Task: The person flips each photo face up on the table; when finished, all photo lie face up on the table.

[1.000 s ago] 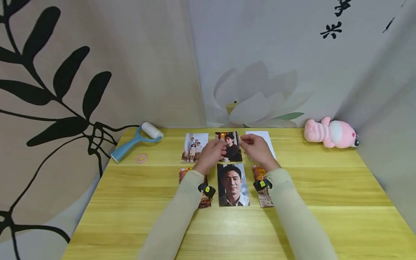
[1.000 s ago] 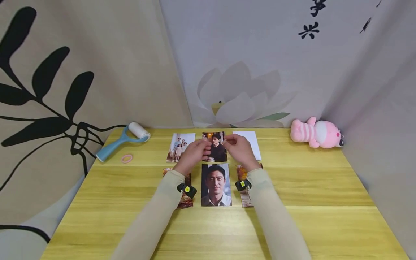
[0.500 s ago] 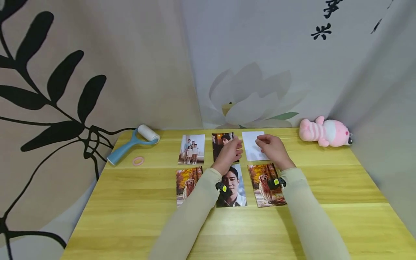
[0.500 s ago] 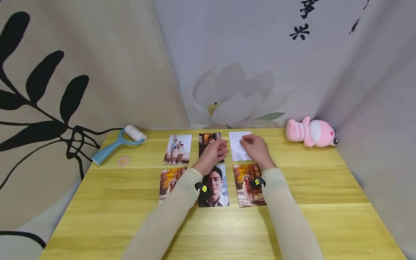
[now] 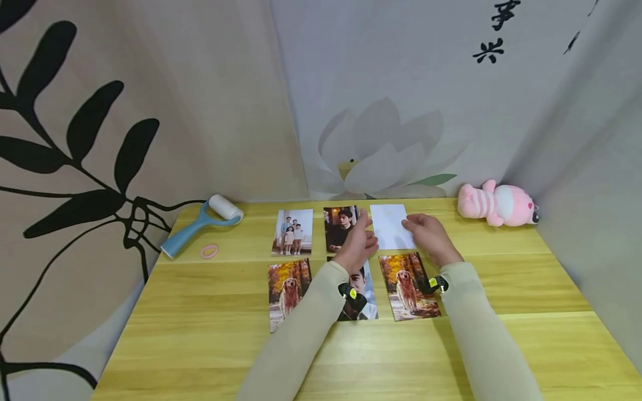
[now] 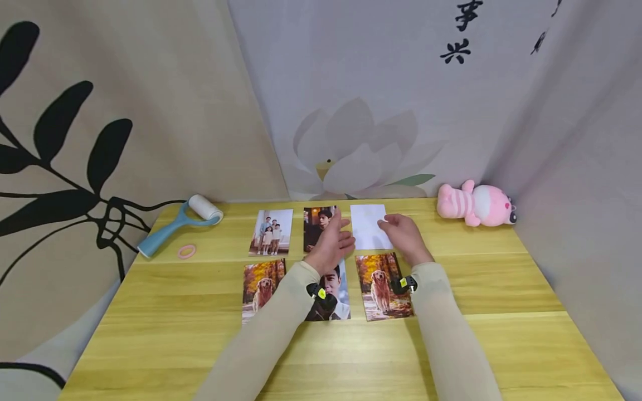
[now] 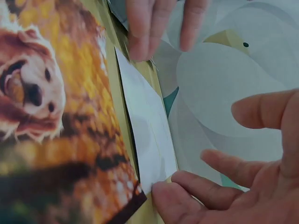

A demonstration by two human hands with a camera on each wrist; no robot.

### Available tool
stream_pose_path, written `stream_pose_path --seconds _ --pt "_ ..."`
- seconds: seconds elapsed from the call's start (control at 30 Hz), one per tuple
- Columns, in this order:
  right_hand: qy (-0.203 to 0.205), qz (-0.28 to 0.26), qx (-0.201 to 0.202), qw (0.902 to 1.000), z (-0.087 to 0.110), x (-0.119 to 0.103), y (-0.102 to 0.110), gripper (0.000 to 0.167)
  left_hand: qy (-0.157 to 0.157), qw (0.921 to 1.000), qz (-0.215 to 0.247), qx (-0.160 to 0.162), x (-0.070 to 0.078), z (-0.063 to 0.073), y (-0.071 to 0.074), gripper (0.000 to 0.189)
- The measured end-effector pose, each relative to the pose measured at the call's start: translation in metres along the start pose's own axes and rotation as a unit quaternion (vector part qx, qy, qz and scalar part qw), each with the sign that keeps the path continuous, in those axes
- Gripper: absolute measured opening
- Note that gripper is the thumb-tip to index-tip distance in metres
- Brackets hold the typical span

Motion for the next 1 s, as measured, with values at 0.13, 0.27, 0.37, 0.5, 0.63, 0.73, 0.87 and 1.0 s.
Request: stream_pose_path --seconds 0.13,0.27,0.37,0.5,0.63,0.73,0.87,1.0 --pt "-0.01 -0.011 -0.006 0.9999 0.0 0.001 0.0 0.063 0.014 0.9997 -0.001 0.022 -0.003 -0.003 -0.002 0.084" --pt "-0.002 -0.013 -0.006 0.9999 -0.001 0.001 -0.001 0.061 0.021 0.9988 0.003 0.044 -0.005 -0.006 -0.004 0.084" --pt "0.002 -0.01 -0.004 0.9999 -0.002 0.002 -0.002 0.06 0.023 0.9981 0.01 0.056 -0.007 -0.009 -0.005 0.084" --pt "0.006 0.008 -0.003 0.9999 -0.003 0.003 -0.003 0.061 0.03 0.9969 0.023 0.069 -0.01 -0.012 -0.004 0.084" --pt "0.025 0.052 0.003 0.9983 -0.002 0.004 -0.003 0.062 0.041 0.9949 0.045 0.08 -0.013 -0.016 -0.001 0.08" --pt "0.037 0.074 0.007 0.9965 -0.002 0.005 -0.005 0.062 0.045 0.995 0.046 0.076 -0.015 -0.019 0.0 0.066" --pt "0.05 0.09 0.009 0.9947 -0.001 0.005 -0.006 0.061 0.043 0.9975 0.018 0.053 -0.019 -0.022 -0.002 0.044" --pt "0.058 0.104 0.015 0.9928 -0.001 0.005 -0.006 0.061 0.019 0.9967 -0.073 0.031 -0.018 -0.022 -0.006 0.048"
Point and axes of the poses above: each hand's wrist, its own z-axis away from the middle knuckle, its own y-axis out of the back of the hand, x = y × z, the point moved 1 cm from there along -z, towards the middle knuckle, and after that the axes turned 12 degrees about -y, right-handed, at the moved point
